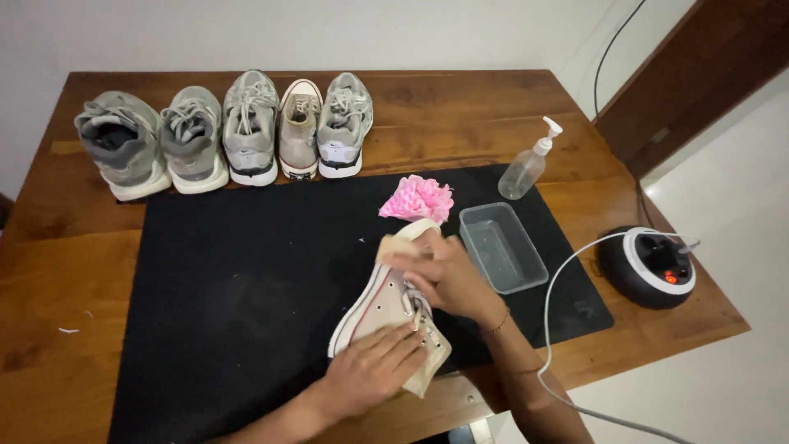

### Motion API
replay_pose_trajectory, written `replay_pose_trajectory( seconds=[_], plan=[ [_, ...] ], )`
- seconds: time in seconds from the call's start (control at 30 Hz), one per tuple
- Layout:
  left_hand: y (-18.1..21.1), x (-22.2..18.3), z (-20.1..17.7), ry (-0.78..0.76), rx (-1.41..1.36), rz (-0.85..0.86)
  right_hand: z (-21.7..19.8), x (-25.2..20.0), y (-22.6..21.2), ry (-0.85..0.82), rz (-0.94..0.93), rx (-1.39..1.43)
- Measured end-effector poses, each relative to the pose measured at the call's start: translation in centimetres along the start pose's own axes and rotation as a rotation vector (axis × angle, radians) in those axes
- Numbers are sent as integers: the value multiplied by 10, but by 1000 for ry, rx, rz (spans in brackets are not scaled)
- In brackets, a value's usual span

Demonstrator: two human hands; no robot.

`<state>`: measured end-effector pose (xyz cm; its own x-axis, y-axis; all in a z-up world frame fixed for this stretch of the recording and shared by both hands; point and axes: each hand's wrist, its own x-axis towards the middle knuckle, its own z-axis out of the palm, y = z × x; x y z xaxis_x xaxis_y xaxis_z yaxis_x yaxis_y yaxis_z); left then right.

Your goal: Cleaning a beige high-top sneaker using a brush, cleaning solution, and a microfiber cloth.

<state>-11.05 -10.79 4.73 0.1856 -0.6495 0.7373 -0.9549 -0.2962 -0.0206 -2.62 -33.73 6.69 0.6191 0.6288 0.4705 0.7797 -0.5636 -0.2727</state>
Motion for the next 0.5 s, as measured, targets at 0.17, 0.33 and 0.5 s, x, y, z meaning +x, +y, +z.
replay_pose_trajectory(
  seconds=[0.17, 0.33, 0.5],
  plan=[
    [5, 1, 5, 17, 120, 48, -12, 4, -4, 51, 194, -322],
    [3, 2, 5, -4, 139, 61, -6, -2, -1, -55, 129, -226],
    [4, 4, 4, 17, 120, 48, -10, 8, -20, -22, 136, -339]
  ],
)
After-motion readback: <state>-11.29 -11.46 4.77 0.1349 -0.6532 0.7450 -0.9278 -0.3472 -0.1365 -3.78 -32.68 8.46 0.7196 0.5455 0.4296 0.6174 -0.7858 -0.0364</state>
